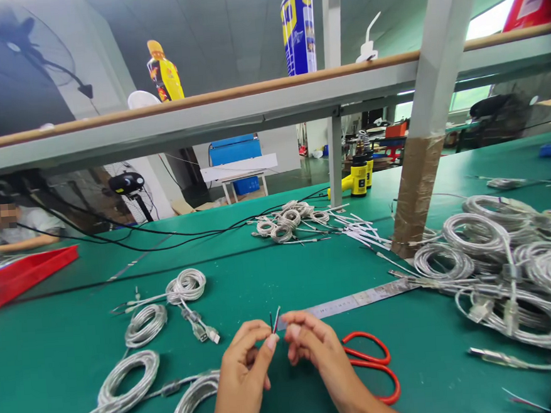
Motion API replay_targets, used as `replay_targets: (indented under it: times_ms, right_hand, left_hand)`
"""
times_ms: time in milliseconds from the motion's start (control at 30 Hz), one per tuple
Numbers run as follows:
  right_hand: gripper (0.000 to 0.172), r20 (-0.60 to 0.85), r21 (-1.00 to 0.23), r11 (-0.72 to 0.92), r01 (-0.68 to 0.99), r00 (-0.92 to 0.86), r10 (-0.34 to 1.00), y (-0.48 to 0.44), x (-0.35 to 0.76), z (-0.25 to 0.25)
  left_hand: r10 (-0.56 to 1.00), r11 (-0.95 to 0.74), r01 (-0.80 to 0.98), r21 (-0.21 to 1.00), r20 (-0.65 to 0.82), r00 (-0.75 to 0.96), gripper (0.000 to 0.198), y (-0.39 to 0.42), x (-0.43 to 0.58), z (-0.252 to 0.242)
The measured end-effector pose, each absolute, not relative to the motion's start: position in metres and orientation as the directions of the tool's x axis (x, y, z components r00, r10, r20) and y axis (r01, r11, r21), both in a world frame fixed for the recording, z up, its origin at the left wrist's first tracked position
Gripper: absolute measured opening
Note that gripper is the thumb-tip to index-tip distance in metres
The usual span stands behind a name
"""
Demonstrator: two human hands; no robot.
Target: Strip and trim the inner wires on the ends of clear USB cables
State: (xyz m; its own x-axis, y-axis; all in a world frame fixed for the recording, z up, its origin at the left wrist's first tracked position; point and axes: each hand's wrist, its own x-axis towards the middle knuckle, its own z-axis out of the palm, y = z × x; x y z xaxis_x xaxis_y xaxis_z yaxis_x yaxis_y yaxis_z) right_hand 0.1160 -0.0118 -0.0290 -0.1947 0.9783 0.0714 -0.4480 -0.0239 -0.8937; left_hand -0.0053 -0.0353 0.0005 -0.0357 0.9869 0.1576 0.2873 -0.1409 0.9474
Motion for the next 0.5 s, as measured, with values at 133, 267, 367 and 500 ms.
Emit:
replay_targets:
  times_ms: [133,267,367,500]
  right_hand:
    - [0.032,0.177,-0.939,0.032,-0.341,-0.402,0.899,-0.021,0.108,-0.030]
    - [0.038,0.226,-0.936,0.071,-0.345,-0.433,0.873,-0.025,0.104,-0.026]
    - [0.037,0.229,-0.947,0.101,-0.304,-0.423,0.877,-0.025,0.105,-0.027]
    - [0.037,0.232,-0.958,0.136,-0.251,-0.407,0.883,-0.027,0.106,-0.034]
  left_hand:
    - [0.990,-0.131,0.155,0.979,0.137,-0.027,0.025,-0.032,-0.010,-0.003]
    - [0.998,-0.056,0.076,0.996,0.057,-0.017,0.021,-0.031,-0.011,0.000]
    - [0.997,-0.074,0.011,0.997,0.074,0.001,0.016,-0.030,-0.010,0.004]
    - [0.985,-0.173,0.016,0.985,0.173,0.023,0.012,-0.031,-0.009,0.005]
